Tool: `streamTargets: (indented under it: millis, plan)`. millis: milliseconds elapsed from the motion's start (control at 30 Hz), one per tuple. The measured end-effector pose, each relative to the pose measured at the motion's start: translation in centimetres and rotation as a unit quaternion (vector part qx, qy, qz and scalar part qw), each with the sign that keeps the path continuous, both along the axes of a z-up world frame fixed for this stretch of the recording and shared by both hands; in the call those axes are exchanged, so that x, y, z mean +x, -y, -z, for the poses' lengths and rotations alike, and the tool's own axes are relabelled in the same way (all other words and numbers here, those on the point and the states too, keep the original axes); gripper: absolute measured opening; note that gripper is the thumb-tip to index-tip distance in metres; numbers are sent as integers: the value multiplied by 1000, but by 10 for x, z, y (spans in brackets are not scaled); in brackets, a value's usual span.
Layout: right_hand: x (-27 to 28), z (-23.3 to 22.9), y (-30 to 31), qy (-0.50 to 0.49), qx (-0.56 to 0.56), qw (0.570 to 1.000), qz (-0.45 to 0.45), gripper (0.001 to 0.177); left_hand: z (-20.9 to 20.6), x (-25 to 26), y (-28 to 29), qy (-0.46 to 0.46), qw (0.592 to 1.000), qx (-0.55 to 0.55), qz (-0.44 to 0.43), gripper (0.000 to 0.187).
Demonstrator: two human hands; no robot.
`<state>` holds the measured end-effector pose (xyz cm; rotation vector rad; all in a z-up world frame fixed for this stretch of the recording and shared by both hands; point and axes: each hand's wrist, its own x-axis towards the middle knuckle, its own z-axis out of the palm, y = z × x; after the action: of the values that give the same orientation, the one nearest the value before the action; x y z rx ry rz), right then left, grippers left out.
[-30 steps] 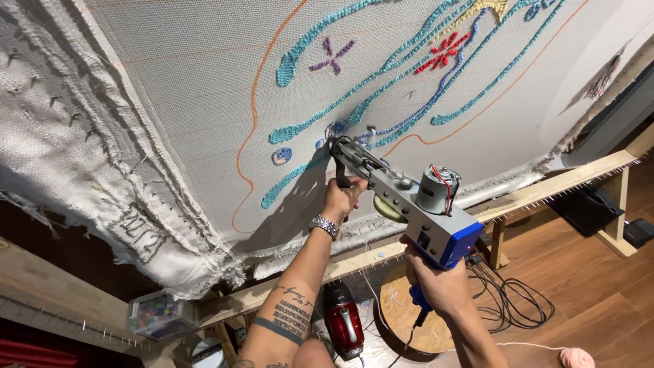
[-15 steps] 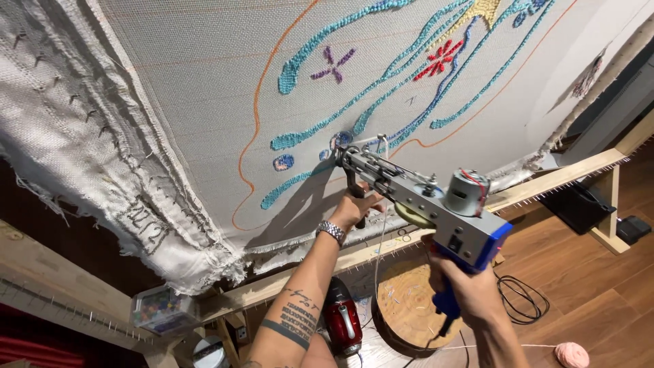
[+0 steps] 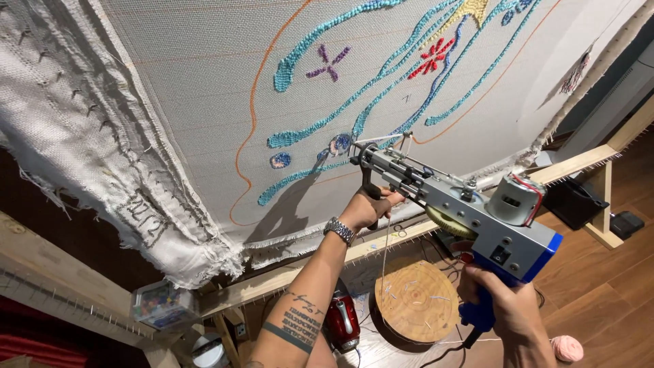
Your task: Use a tufting gun to apply yarn to a canvas frame for creating a custom rug.
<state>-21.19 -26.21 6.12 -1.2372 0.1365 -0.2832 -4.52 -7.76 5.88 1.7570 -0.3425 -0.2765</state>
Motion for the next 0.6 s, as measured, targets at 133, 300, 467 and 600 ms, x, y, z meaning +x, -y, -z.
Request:
streamTargets:
  millis: [133,300,467,600]
  plan:
    - [-1,-6,-2,28,-43,999,-17,8,4,0,-1,61,997,-27,27,33]
    - [7,4,-5,40,-14,998,-46,9,45,17,1,-5,982,-177,62,29]
    - [8,-5,-17,-20,-30,999,-36,17,30,8,-6,-42,998,-51,9,29]
    - [14,3,-15,-3,-25,999,-45,9,36,13,-8,-14,999,-27,10,28]
